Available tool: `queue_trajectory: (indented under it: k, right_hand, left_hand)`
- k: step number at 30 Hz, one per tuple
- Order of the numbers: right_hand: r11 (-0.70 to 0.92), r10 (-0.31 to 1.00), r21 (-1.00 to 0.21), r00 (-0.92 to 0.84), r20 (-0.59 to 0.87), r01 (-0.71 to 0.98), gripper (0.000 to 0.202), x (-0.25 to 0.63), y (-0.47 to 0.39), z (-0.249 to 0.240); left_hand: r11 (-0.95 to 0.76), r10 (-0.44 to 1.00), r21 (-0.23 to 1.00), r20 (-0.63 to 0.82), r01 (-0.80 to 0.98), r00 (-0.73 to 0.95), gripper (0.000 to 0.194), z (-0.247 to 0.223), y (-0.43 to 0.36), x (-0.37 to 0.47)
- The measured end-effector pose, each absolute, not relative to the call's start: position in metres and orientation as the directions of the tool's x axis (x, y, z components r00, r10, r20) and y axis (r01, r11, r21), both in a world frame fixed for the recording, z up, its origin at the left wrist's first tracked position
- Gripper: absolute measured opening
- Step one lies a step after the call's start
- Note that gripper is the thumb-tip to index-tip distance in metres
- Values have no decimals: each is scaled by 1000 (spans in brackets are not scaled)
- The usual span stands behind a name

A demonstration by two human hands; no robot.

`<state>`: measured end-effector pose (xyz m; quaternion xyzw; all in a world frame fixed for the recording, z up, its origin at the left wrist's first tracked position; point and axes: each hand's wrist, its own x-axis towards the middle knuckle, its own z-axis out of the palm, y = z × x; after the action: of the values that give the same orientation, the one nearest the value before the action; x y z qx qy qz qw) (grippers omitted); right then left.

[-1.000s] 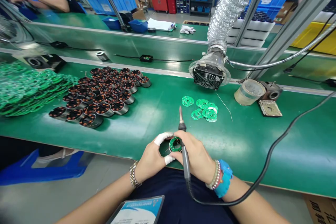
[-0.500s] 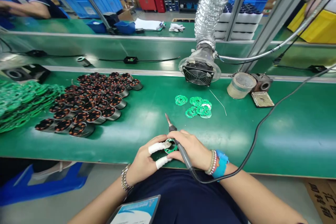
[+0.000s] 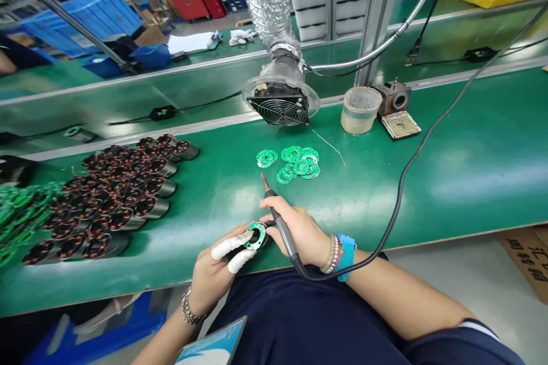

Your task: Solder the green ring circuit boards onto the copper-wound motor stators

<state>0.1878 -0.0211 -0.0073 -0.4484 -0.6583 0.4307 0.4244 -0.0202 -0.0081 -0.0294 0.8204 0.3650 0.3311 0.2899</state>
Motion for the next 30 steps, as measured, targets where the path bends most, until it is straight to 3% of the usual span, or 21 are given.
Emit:
queue_trajectory:
  k: [5,14,18,21,30]
  right_hand:
    - [160,966,-977,-225,127,138,46,184,-20,-9]
    - [147,985,-969,-120,125,198,42,175,-18,-12]
    - [258,966,-923,-73,248,286,35,180,-24,-11]
    - [344,939,-858,-117,324,382,26,185,-30,-7]
    - [361,929,-828,-240,281,429,30,186,-26,-6]
  left_hand:
    - [-534,814,713,288,455,504,28,-28,-10,-21]
    - [-568,795,691,319,447,515,22,-23,-8,-16]
    - [-585,787,687,354,431,504,24,-22,-8,-14]
    - [-586,785,700,365,408,500,23,-22,-9,-13]
    - [-566,796,737,373,368,477,22,-23,-7,-11]
